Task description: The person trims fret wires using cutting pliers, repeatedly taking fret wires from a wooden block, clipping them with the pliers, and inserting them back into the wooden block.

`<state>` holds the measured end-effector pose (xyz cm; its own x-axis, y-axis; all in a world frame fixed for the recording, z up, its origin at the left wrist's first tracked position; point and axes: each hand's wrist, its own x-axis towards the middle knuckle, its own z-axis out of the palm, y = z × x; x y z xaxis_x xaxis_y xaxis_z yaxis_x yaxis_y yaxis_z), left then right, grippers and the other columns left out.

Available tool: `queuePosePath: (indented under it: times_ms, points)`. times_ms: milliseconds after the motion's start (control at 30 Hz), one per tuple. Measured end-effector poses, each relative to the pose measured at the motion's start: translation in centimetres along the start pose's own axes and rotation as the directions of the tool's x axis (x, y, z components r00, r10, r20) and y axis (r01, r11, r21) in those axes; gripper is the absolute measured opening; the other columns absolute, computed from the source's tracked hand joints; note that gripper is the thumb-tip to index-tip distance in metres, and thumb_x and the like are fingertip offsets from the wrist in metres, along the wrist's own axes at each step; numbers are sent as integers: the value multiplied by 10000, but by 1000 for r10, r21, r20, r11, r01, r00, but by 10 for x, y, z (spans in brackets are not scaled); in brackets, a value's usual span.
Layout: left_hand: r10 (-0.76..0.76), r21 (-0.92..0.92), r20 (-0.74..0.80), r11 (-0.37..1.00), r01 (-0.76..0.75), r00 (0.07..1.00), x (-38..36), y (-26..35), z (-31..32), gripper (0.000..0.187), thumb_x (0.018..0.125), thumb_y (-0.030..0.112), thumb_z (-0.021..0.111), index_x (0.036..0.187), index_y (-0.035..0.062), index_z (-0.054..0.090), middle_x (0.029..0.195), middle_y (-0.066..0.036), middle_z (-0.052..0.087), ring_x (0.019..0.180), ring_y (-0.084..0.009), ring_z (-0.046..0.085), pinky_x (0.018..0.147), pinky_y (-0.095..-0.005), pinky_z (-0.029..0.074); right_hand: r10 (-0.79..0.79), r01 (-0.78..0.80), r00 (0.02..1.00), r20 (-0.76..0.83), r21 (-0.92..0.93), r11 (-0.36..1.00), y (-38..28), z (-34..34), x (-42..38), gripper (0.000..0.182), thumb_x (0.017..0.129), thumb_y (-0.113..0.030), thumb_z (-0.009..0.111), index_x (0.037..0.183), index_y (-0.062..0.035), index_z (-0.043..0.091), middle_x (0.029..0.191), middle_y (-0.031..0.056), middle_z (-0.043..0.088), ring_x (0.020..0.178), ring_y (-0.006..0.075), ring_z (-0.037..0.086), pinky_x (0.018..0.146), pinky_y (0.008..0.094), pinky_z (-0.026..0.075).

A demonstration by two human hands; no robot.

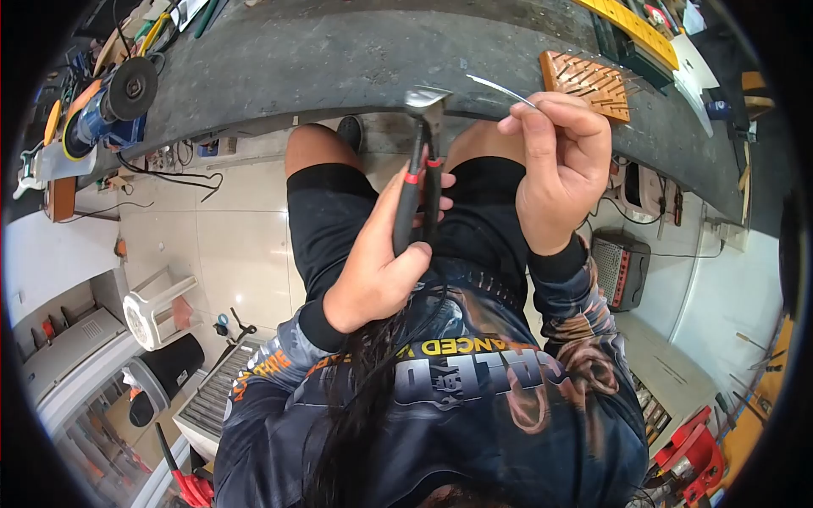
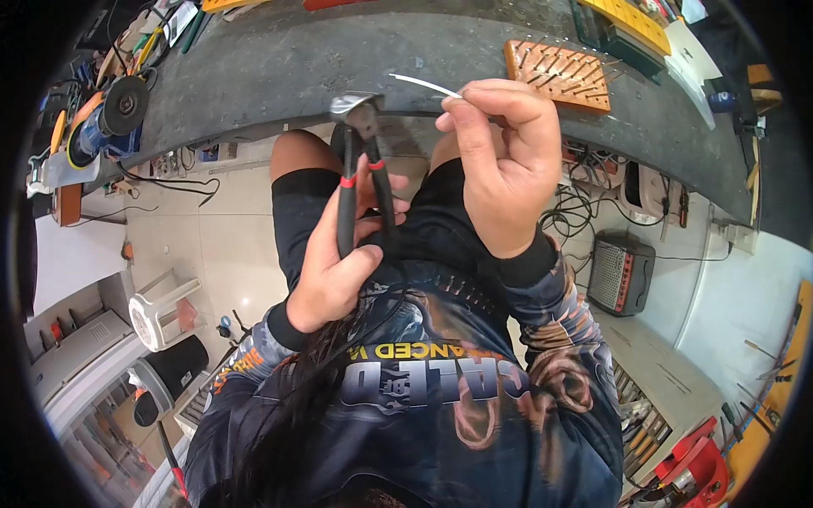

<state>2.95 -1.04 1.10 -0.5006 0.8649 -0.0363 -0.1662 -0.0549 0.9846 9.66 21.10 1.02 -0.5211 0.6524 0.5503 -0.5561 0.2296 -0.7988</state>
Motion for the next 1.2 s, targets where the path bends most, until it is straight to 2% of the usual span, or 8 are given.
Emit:
queuePosePath:
  times_ms: [100, 167, 233, 333, 567, 867, 1067, 1200]
  points:
    - [-18, -18, -78, 1000, 17, 997, 2, 0, -1, 1072, 835, 30, 549, 1864, 35, 248, 1686, -260, 531, 1446, -354, 640, 1252, -525, 523, -3, 3, 1000, -4, -88, 996, -16, -23, 6, 217, 1093, 133, 716, 1269, 36, 633, 1262, 177, 719, 1010, 195, 762, 910, 310, 648]
    - [0, -60, -90, 998, -5, 996, 2, -5, -3, 1079, 826, 22, 545, 1863, 32, 246, 1691, -263, 522, 1447, -356, 631, 1244, -539, 530, -159, 144, 987, -22, -325, 935, -33, -49, 21, 194, 1081, 112, 746, 1243, 35, 675, 1258, 174, 738, 1060, 203, 750, 951, 318, 625]
    - [-22, -64, -94, 998, 16, 995, 3, -3, -3, 1087, 815, 16, 539, 1861, 23, 241, 1698, -271, 512, 1455, -359, 619, 1237, -551, 536, -234, 222, 970, 72, -663, 715, -55, -85, 47, 127, 1070, 75, 773, 1179, 33, 724, 1233, 149, 760, 1099, 213, 731, 986, 332, 590]
    - [-46, -89, -115, 995, 36, 992, 5, -5, -3, 1086, 807, -10, 514, 1857, 9, 237, 1697, -282, 510, 1462, -361, 613, 1236, -558, 540, -184, 313, 949, 255, -822, 475, -82, -106, 74, 101, 1014, 35, 812, 1084, 5, 744, 1192, 103, 782, 1087, 249, 737, 1012, 368, 556]
    - [-50, -75, -78, 996, 44, 996, 8, -6, -3, 1075, 809, -17, 510, 1853, 13, 255, 1692, -277, 525, 1460, -360, 613, 1241, -552, 538, 25, 534, 836, 548, -824, 190, -87, -114, 95, 143, 964, -48, 834, 1079, -78, 755, 1200, 42, 763, 1138, 306, 720, 1030, 449, 513]
    - [-67, -73, -106, 996, 59, 992, 4, -8, -6, 1064, 809, -18, 508, 1848, 25, 286, 1693, -266, 531, 1459, -357, 613, 1240, -546, 540, 136, 588, 785, 605, -795, 149, -80, -112, 107, 150, 961, -70, 824, 1076, -108, 734, 1214, 19, 737, 1183, 303, 691, 1050, 467, 499]
    - [-54, -68, -86, 996, 48, 995, 3, -11, -7, 1054, 821, -19, 509, 1852, 53, 300, 1694, -263, 531, 1457, -359, 617, 1245, -553, 538, 88, 652, 748, 657, -753, 81, -74, -105, 113, 146, 976, -80, 823, 1081, -119, 729, 1238, 23, 725, 1216, 310, 688, 1086, 472, 499]
    - [-50, -60, -75, 997, 45, 996, 1, -12, -9, 1034, 831, -24, 501, 1845, 51, 313, 1696, -259, 532, 1456, -360, 630, 1242, -546, 541, 134, 625, 757, 640, -768, 137, -70, -105, 113, 148, 980, -101, 831, 1096, -123, 741, 1239, 22, 721, 1243, 300, 680, 1110, 481, 487]
